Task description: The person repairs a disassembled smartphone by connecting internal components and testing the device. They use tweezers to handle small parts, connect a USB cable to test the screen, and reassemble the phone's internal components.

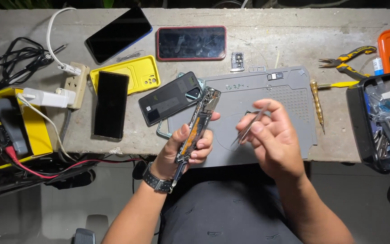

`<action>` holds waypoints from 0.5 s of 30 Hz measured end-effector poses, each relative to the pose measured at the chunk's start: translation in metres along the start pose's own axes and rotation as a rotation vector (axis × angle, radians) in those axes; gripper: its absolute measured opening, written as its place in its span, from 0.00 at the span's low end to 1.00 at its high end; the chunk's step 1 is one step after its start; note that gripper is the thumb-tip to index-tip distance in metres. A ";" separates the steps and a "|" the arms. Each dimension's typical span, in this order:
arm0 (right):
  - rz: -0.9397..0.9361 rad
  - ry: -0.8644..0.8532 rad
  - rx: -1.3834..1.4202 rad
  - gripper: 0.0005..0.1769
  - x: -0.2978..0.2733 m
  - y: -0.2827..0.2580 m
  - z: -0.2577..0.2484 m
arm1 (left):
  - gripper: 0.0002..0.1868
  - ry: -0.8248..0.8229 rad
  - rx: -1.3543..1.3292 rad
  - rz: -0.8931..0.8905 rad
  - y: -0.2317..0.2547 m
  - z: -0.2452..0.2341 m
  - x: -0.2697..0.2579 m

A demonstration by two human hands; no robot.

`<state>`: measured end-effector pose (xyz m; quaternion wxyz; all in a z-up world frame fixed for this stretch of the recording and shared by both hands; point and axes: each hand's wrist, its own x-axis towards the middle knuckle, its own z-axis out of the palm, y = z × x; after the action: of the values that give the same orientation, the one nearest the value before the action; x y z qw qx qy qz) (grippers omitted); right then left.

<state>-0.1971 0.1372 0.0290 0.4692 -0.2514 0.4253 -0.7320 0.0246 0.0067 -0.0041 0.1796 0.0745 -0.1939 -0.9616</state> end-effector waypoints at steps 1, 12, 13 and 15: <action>0.001 0.000 0.000 0.23 0.000 0.008 0.000 | 0.47 0.000 0.000 0.000 -0.001 0.001 0.000; -0.155 0.011 -0.488 0.12 0.018 0.009 0.021 | 0.45 0.091 0.343 -0.018 -0.001 0.028 0.002; -0.156 0.012 -0.489 0.12 0.022 0.008 0.017 | 0.45 0.089 0.343 -0.018 -0.002 0.029 0.002; -0.098 0.089 -0.464 0.10 0.029 0.006 0.010 | 0.48 0.126 0.399 -0.028 -0.003 0.029 0.001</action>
<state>-0.1987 0.1058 0.0280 0.3437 -0.3404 0.5896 -0.6468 0.0163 0.0185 0.0214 0.1594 0.1711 -0.3678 -0.9000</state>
